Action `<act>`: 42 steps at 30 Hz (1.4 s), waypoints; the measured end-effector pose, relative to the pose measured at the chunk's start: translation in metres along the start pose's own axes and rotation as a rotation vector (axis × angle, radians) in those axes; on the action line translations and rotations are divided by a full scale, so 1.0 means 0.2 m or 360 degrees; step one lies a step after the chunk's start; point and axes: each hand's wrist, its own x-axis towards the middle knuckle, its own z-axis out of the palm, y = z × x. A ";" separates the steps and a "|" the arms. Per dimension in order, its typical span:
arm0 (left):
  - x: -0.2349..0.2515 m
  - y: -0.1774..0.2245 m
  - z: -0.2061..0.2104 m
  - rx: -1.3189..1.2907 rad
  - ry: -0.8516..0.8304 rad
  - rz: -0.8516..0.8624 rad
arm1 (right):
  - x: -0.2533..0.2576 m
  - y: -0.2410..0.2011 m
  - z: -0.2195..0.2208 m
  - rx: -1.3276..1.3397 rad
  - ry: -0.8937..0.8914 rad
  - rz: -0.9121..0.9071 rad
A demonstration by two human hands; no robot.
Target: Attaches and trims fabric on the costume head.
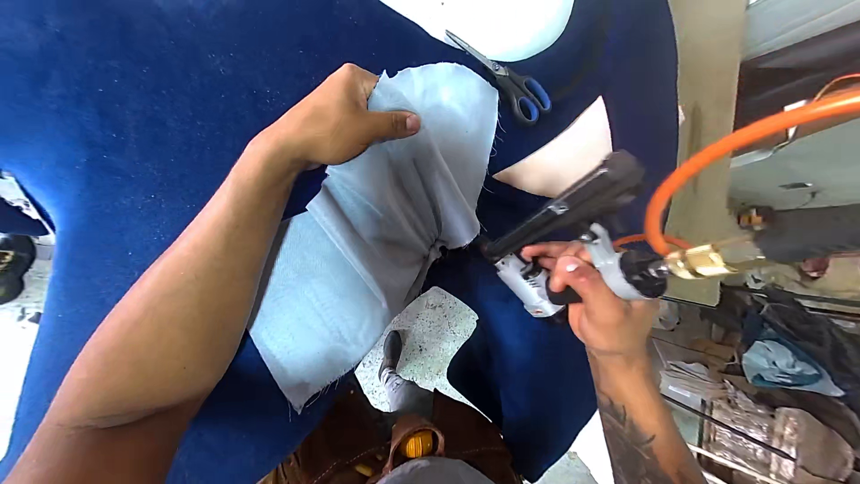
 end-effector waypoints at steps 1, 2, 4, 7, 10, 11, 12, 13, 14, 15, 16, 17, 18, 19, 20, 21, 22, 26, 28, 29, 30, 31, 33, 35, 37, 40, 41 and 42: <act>0.00 0.01 0.00 -0.0058 -0.0028 -0.0002 | 0.00 0.02 -0.04 0.0047 0.0067 -0.0012; -0.01 0.02 0.00 -0.0114 -0.0062 0.0014 | -0.01 0.04 -0.08 0.0090 0.0137 -0.0018; -0.05 0.09 0.02 -0.0174 -0.0186 0.0182 | -0.01 0.09 -0.16 0.0168 0.0284 -0.0015; -0.19 0.29 0.20 -0.0111 -0.0576 0.0611 | 0.00 0.20 -0.27 0.0413 0.0507 0.0047; -0.40 0.34 0.60 0.0506 -0.1075 0.0820 | 0.01 0.29 -0.36 0.0617 0.0596 0.0214; -0.46 0.30 0.72 0.0659 -0.1211 0.0828 | 0.02 0.31 -0.39 0.0649 0.0617 0.0266; -0.51 0.25 0.80 0.0736 -0.1348 0.0798 | 0.03 0.35 -0.41 0.0677 0.0645 0.0312; -0.55 0.21 0.84 0.0740 -0.1441 0.0750 | 0.04 0.38 -0.43 0.0698 0.0697 0.0368; -0.57 0.19 0.84 0.0663 -0.1505 0.0682 | 0.06 0.40 -0.45 0.0719 0.0742 0.0431; -0.57 0.19 0.79 0.0540 -0.1528 0.0587 | 0.08 0.41 -0.47 0.0719 0.0765 0.0471; -0.56 0.21 0.71 0.0426 -0.1480 0.0482 | 0.10 0.42 -0.48 0.0712 0.0773 0.0485; -0.54 0.24 0.64 0.0341 -0.1317 0.0411 | 0.10 0.42 -0.48 0.0688 0.0775 0.0497; -0.50 0.26 0.57 0.0342 -0.1027 0.0393 | 0.11 0.42 -0.47 0.0640 0.0781 0.0517; -0.44 0.27 0.53 0.0487 -0.0626 0.0418 | 0.12 0.41 -0.46 0.0564 0.0808 0.0547; -0.35 0.26 0.49 0.0765 -0.0272 0.0414 | 0.13 0.40 -0.45 0.0490 0.0835 0.0575; -0.25 0.24 0.48 0.1071 -0.0089 0.0340 | 0.13 0.39 -0.44 0.0448 0.0836 0.0586; -0.16 0.21 0.48 0.1320 -0.0054 0.0217 | 0.13 0.39 -0.44 0.0423 0.0829 0.0583; 0.02 0.18 0.55 0.1682 -0.0225 -0.0148 | 0.13 0.39 -0.42 0.0426 0.0867 0.0533; 0.02 0.20 0.59 0.1735 -0.0286 -0.0210 | 0.09 0.41 -0.41 0.0460 0.0883 0.0480; 0.02 0.22 0.61 0.1758 -0.0305 -0.0242 | 0.08 0.41 -0.42 0.0469 0.0876 0.0438; 0.04 0.24 0.63 0.1791 -0.0328 -0.0271 | 0.08 0.42 -0.41 0.0479 0.0878 0.0384; 0.06 0.26 0.64 0.1817 -0.0359 -0.0304 | 0.08 0.43 -0.41 0.0493 0.0886 0.0332; 0.07 0.29 0.68 0.1858 -0.0425 -0.0360 | 0.05 0.46 -0.41 0.0515 0.0874 0.0251; 0.07 0.31 0.71 0.1907 -0.0490 -0.0371 | 0.03 0.48 -0.41 0.0564 0.0874 0.0181; 0.08 0.32 0.72 0.1930 -0.0551 -0.0363 | 0.02 0.50 -0.42 0.0576 0.0879 0.0109; 0.09 0.32 0.73 0.1947 -0.0594 -0.0351 | 0.01 0.53 -0.42 0.0577 0.0906 -0.0009; 0.09 0.32 0.74 0.1955 -0.0593 -0.0342 | 0.01 0.54 -0.42 0.0580 0.0905 -0.0034; 0.09 0.32 0.75 0.1971 -0.0587 -0.0332 | 0.02 0.55 -0.42 0.0589 0.0903 -0.0055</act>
